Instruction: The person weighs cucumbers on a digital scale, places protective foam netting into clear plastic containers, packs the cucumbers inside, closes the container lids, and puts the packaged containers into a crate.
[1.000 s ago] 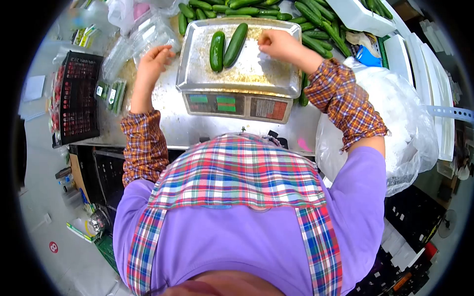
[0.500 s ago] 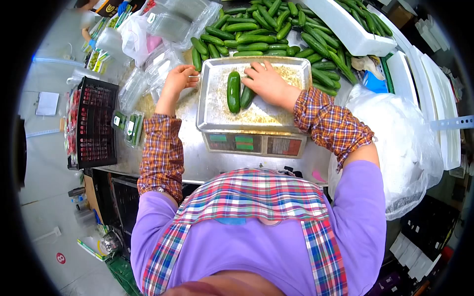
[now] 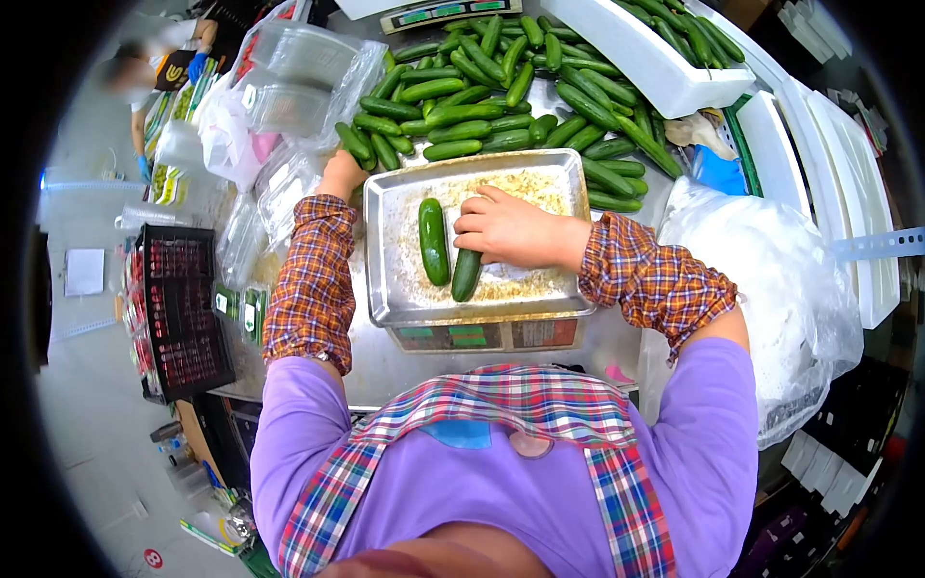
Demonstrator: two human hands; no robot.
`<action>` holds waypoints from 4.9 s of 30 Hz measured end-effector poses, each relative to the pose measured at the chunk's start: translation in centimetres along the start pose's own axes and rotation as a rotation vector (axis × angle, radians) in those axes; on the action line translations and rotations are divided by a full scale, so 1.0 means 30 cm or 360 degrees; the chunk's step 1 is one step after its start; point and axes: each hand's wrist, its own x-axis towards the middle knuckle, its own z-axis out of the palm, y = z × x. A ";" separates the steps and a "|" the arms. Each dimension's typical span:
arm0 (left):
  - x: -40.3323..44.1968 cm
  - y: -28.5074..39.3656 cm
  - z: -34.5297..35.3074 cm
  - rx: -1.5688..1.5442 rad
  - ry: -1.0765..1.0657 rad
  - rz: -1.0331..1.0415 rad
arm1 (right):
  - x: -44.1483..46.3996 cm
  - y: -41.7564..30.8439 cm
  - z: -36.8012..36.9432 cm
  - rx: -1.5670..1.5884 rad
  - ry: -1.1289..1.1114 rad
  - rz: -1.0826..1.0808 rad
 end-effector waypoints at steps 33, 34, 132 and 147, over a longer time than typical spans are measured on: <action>-0.301 -0.043 -0.205 -0.1190 0.0217 0.0257 | -0.016 0.595 0.015 -0.0307 -0.0705 0.1217; -0.340 -0.044 -0.234 -0.1304 0.0238 0.0286 | -0.038 0.613 0.000 -0.0172 -0.0616 0.1217; -1.424 0.227 -0.060 -0.2236 -0.1352 0.0596 | -0.477 0.407 -0.263 -0.0463 0.0318 0.1383; -1.400 0.247 -0.094 -0.1876 -0.1572 0.0855 | -0.266 -0.217 -0.642 -0.0586 0.0156 0.1345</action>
